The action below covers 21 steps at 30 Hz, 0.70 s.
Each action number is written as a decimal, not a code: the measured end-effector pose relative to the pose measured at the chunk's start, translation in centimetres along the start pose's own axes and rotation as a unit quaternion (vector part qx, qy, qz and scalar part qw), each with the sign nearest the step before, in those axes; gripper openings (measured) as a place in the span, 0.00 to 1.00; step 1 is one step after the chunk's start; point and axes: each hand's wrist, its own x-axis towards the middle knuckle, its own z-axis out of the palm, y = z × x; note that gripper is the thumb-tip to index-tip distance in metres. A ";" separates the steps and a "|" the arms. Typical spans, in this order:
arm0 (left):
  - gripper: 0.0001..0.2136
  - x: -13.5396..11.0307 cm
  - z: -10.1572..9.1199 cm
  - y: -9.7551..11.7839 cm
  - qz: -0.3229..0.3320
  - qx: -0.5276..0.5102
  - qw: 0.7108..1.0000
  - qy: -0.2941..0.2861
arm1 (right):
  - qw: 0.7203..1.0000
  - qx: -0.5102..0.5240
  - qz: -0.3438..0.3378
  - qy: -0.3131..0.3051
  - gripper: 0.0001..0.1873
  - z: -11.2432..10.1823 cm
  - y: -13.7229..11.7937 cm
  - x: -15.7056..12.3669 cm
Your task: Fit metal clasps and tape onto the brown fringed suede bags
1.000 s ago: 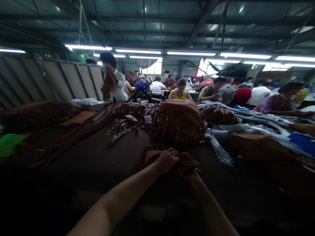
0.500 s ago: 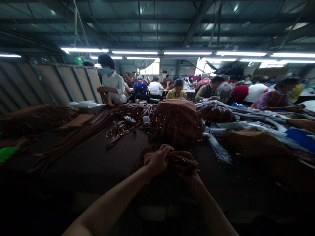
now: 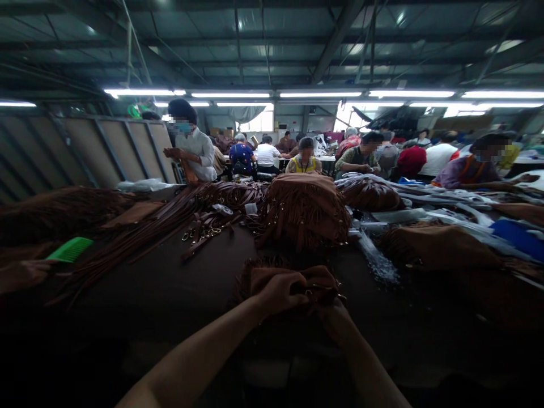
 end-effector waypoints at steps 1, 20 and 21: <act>0.14 -0.1 0.0 0.2 -0.006 -0.004 1.000 0.002 | 1.000 -0.001 -0.003 -0.001 0.14 0.0 0.0 0.0; 0.02 1.2 2.6 1.5 -0.002 0.158 0.987 0.043 | 0.938 -0.330 0.089 -0.050 0.20 -2.2 -5.6 -4.0; 0.02 1.3 2.6 1.4 -0.008 0.143 0.989 0.044 | 0.905 -0.401 0.102 -0.097 0.21 -3.2 -7.5 -3.8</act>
